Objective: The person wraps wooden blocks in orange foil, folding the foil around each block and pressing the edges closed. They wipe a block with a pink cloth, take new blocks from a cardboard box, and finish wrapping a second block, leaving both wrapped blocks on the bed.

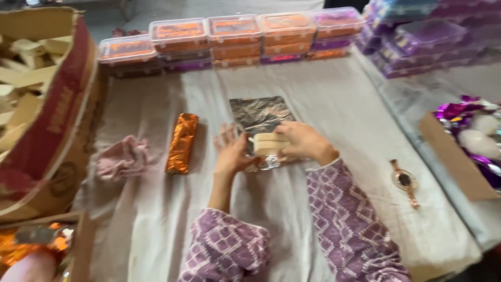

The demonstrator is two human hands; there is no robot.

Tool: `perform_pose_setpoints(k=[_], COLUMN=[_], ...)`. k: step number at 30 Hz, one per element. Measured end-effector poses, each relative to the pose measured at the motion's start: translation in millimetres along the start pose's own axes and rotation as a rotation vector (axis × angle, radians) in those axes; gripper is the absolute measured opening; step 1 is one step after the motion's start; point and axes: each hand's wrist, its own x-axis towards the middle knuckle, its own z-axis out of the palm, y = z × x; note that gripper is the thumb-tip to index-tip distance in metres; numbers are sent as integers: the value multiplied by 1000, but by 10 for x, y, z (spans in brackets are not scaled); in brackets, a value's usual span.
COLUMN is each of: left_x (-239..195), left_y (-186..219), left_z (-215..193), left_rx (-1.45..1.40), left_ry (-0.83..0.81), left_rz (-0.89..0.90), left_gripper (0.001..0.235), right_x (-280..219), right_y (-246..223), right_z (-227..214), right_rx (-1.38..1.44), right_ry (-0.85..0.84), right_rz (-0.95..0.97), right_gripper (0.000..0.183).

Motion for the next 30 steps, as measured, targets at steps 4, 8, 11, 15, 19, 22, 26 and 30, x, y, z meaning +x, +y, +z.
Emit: perform_pose_setpoints(k=[4, 8, 11, 15, 19, 22, 26, 30], left_x=[104, 72, 17, -2, 18, 52, 120, 151], left_y=[-17, -104, -23, 41, 269, 230, 164, 211], left_z=[117, 107, -223, -401, -381, -90, 44, 105], left_rx=[54, 47, -82, -98, -179, -171, -186, -134], left_ry=[63, 99, 27, 39, 38, 128, 129, 75], left_rz=[29, 66, 66, 114, 246, 371, 344, 299], left_gripper=[101, 98, 115, 100, 78, 74, 68, 69], right_x=[48, 68, 76, 92, 76, 63, 111, 137], right_y=[89, 164, 81, 78, 52, 65, 128, 193], right_z=[13, 113, 68, 101, 139, 196, 229, 232], right_rx=[15, 33, 42, 48, 38, 41, 38, 31], right_ry=[-60, -78, -83, -103, -94, -121, -115, -113], right_rz=[13, -18, -12, 21, 17, 54, 46, 38], right_gripper=[60, 63, 65, 63, 60, 56, 58, 62])
